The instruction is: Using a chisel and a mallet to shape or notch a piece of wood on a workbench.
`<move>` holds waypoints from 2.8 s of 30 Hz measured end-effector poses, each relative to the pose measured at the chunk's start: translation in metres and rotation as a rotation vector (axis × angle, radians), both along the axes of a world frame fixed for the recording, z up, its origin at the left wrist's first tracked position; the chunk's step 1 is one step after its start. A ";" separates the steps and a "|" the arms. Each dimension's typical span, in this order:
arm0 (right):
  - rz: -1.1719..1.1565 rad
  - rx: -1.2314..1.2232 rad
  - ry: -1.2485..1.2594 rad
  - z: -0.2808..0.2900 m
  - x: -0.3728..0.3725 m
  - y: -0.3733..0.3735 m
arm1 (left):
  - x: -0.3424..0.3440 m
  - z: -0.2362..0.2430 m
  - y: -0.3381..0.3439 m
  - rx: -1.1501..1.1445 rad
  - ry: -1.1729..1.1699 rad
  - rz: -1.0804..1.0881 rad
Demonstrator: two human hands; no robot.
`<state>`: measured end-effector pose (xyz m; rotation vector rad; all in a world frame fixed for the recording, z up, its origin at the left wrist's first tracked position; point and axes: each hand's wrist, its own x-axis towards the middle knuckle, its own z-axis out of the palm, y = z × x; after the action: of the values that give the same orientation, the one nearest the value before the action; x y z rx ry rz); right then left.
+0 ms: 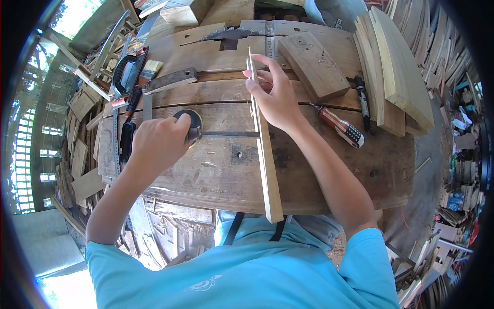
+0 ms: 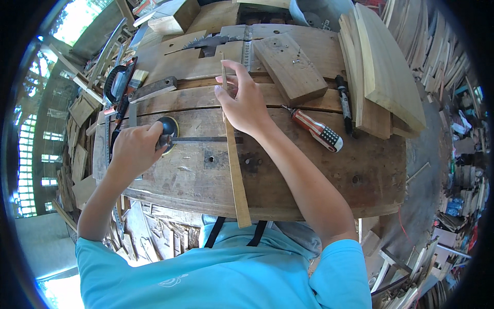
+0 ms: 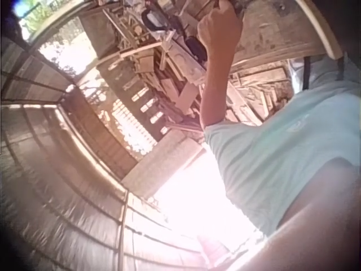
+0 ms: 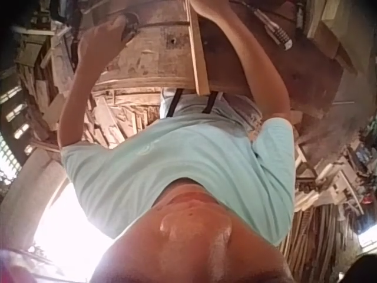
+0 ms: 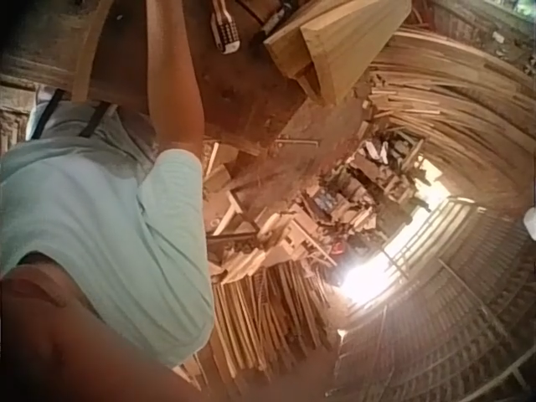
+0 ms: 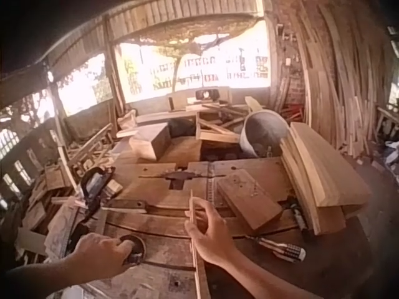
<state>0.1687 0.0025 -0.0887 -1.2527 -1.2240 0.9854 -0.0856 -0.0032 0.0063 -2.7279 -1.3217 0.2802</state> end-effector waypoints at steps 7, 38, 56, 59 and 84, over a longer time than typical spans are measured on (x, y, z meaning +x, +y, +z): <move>-0.074 0.069 0.032 -0.007 -0.001 0.007 | 0.006 0.005 -0.007 -0.165 0.063 0.083; -0.157 0.323 -0.270 0.007 -0.010 0.001 | -0.017 -0.020 -0.038 -0.477 -0.136 0.123; -0.087 0.157 -0.148 0.001 0.001 0.007 | 0.006 0.001 -0.030 -1.383 -0.272 0.389; -0.064 0.206 -0.171 0.003 -0.003 0.006 | 0.001 -0.011 -0.030 -1.147 -0.169 0.106; -0.099 0.251 -0.007 0.002 0.005 0.016 | 0.007 -0.009 -0.075 -0.643 -0.202 0.045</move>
<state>0.1740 0.0186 -0.0870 -1.1083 -1.2370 0.7315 -0.0788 -0.0781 -0.0023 -3.3245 -1.5653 0.5252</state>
